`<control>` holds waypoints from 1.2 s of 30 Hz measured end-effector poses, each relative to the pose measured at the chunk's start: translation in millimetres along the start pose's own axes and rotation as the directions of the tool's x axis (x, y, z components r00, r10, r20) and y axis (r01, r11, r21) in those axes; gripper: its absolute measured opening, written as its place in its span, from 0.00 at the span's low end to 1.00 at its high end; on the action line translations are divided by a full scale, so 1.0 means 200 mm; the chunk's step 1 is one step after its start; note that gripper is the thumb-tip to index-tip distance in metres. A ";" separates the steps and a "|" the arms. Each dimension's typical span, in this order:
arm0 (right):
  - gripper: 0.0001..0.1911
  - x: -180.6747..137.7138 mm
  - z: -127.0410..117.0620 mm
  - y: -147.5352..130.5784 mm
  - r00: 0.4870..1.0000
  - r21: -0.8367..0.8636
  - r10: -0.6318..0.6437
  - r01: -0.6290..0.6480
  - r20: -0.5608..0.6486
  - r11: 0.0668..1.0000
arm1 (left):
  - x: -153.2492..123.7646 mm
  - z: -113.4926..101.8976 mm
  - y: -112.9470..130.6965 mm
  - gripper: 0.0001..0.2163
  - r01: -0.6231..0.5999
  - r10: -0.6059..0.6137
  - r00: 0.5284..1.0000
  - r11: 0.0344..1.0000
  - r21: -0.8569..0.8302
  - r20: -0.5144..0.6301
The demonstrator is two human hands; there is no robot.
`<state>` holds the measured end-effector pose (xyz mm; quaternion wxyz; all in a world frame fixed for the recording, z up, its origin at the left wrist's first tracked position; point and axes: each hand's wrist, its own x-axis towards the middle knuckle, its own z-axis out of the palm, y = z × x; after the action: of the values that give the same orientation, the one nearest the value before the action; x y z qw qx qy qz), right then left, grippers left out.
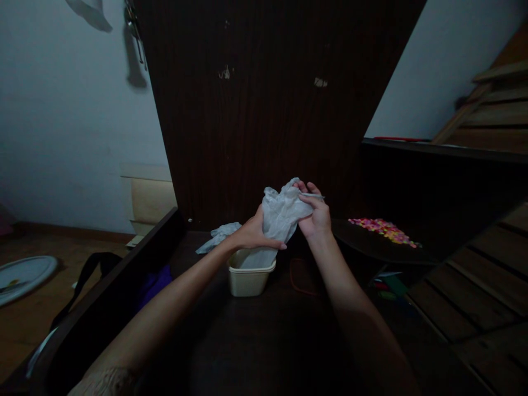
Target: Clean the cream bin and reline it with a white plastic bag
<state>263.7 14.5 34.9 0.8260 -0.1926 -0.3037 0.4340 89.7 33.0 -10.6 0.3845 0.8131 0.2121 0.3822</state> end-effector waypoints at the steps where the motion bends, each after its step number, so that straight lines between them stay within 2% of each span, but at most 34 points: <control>1: 0.18 0.00 0.00 -0.01 1.000 -0.005 -0.018 0.017 -0.008 1.000 | 0.01 0.01 -0.02 0.58 -0.027 0.027 0.999 0.999 0.026 -0.021; 5: 0.18 0.06 -0.08 -0.10 0.989 -0.077 -0.105 0.097 -0.106 0.992 | 0.03 0.01 -0.08 0.46 -0.085 0.088 0.993 0.995 0.045 -0.076; 10: 0.17 0.13 -0.27 -0.15 0.968 -0.236 -0.171 0.125 -0.184 0.964 | 0.00 -0.04 -0.10 0.43 -0.104 0.102 0.991 0.994 -0.021 -0.085; 14: 0.14 0.15 -0.41 -0.13 0.973 -0.359 -0.153 0.082 -0.172 0.930 | -0.02 -0.05 -0.11 0.40 -0.027 0.013 0.996 0.987 -0.158 -0.089; 17: 0.10 0.14 -0.47 -0.10 0.985 -0.493 -0.113 0.036 -0.127 0.870 | -0.03 -0.04 -0.12 0.38 0.058 -0.085 0.992 0.964 -0.259 -0.094; 20: 0.06 0.10 -0.45 -0.08 0.988 -0.606 -0.139 0.075 -0.060 0.792 | -0.03 -0.03 -0.11 0.35 0.115 -0.150 0.984 0.948 -0.296 -0.097; 22: 0.05 0.05 -0.39 -0.09 0.986 -0.648 -0.167 0.135 0.012 0.749 | -0.02 -0.02 -0.11 0.34 0.128 -0.163 0.982 0.946 -0.298 -0.093; 24: 0.10 -0.02 -0.30 -0.11 0.979 -0.672 -0.153 0.205 0.135 0.712 | -0.01 -0.01 -0.11 0.33 0.134 -0.169 0.980 0.951 -0.279 -0.104; 25: 0.13 -0.05 -0.25 -0.13 0.962 -0.678 -0.129 0.262 0.240 0.687 | -0.01 -0.01 -0.10 0.32 0.138 -0.173 0.978 0.956 -0.260 -0.116; 26: 0.17 -0.09 -0.20 -0.14 0.890 -0.686 -0.076 0.398 0.449 0.609 | -0.01 -0.01 -0.10 0.32 0.143 -0.177 0.976 0.960 -0.240 -0.127; 27: 0.22 -0.13 -0.15 -0.15 0.792 -0.669 -0.001 0.515 0.610 0.536 | 0.00 0.00 -0.10 0.31 0.147 -0.181 0.974 0.964 -0.222 -0.139; 28: 0.31 -0.17 -0.11 -0.14 0.702 -0.646 0.076 0.601 0.708 0.470 | 0.00 0.00 -0.09 0.31 0.152 -0.185 0.972 0.966 -0.209 -0.147; 29: 0.40 -0.19 -0.09 -0.14 0.624 -0.626 0.156 0.667 0.765 0.403 | 0.01 0.00 -0.09 0.31 0.152 -0.184 0.971 0.968 -0.201 -0.152; 31: 0.56 -0.22 -0.06 -0.10 0.507 -0.581 0.301 0.771 0.808 0.260 | 0.01 0.00 -0.08 0.29 0.126 -0.161 0.972 0.972 -0.198 -0.173; 33: 0.61 -0.22 -0.07 -0.04 0.451 -0.536 0.405 0.835 0.795 0.124 | 0.01 -0.01 -0.07 0.25 0.085 -0.127 0.970 0.977 -0.197 -0.208; 34: 0.61 -0.21 -0.08 -0.02 0.446 -0.523 0.441 0.850 0.779 0.066 | 0.01 -0.01 -0.07 0.23 0.075 -0.118 0.969 0.977 -0.199 -0.216; 36: 0.59 -0.18 -0.10 0.02 0.470 -0.526 0.487 0.850 0.736 -0.025 | 0.00 -0.02 -0.07 0.24 0.094 -0.141 0.971 0.968 -0.233 -0.194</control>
<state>258.5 -14.9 5.7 0.2151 -0.4059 -0.8870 -0.0471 86.5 43.7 -20.5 0.4706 0.7063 0.2554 0.4630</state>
